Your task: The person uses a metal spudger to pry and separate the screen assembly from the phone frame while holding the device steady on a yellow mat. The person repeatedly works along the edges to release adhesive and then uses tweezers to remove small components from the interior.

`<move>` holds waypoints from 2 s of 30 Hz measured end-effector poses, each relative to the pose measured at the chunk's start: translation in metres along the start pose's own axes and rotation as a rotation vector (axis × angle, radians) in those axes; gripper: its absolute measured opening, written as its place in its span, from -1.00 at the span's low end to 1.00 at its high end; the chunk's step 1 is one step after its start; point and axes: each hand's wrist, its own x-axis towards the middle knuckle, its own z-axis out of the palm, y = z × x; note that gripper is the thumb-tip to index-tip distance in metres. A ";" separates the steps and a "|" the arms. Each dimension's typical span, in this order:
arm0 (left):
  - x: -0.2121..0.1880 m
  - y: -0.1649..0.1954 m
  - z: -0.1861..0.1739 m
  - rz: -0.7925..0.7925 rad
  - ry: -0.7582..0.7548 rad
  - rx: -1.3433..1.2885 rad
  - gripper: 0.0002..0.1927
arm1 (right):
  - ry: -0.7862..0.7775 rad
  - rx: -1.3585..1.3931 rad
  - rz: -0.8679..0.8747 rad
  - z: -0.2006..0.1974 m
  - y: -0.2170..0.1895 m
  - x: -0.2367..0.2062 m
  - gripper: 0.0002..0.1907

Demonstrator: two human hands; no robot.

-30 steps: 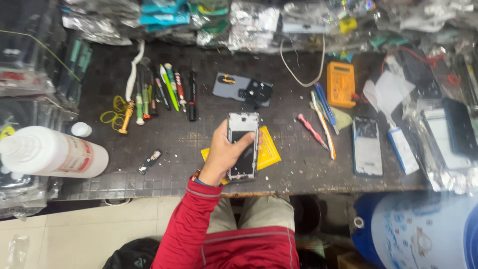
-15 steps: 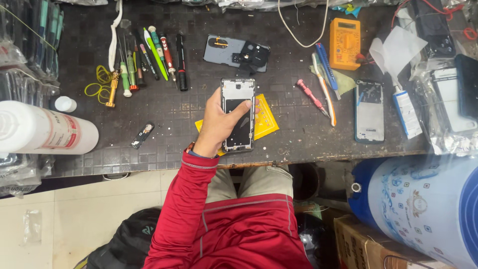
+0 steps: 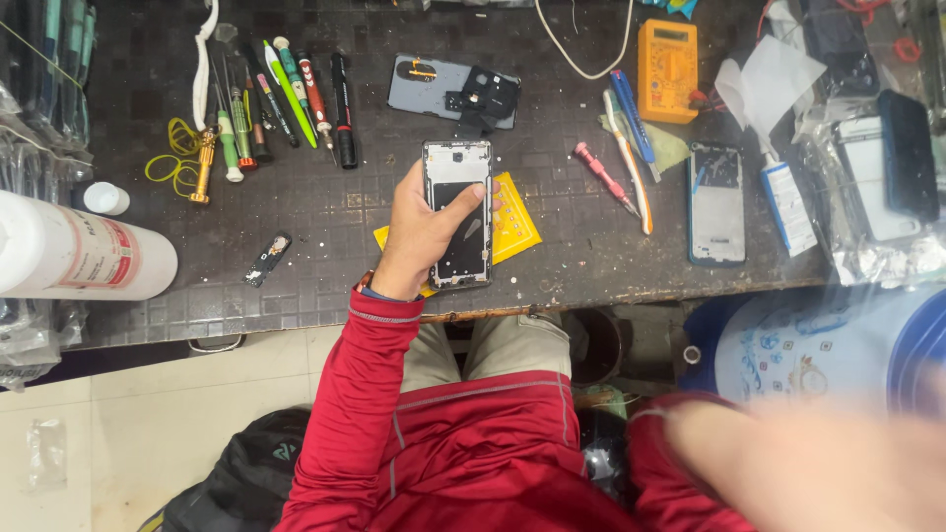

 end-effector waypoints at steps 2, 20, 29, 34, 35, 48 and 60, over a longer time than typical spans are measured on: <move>0.000 0.000 0.001 -0.001 0.022 0.003 -0.68 | -0.268 -0.149 0.281 0.036 0.019 -0.041 -0.79; 0.023 -0.007 0.001 0.047 0.055 0.089 -0.69 | -0.676 -0.110 0.514 0.091 0.094 -0.153 -0.86; 0.015 -0.013 -0.001 0.094 0.054 0.132 -0.68 | -0.693 -0.165 0.502 0.086 0.086 -0.156 -0.87; 0.013 -0.013 -0.006 0.116 0.059 0.173 -0.69 | -0.694 -0.202 0.454 0.090 0.079 -0.159 -0.85; 0.012 -0.013 -0.007 0.112 0.064 0.184 -0.69 | -0.690 -0.200 0.455 0.090 0.078 -0.161 -0.85; 0.007 -0.020 0.009 0.051 0.031 0.073 -0.71 | -0.662 -0.189 0.455 0.077 0.083 -0.168 -0.83; 0.000 -0.025 0.006 0.100 0.038 0.108 -0.69 | -0.601 -0.124 0.575 0.070 0.077 -0.170 -0.80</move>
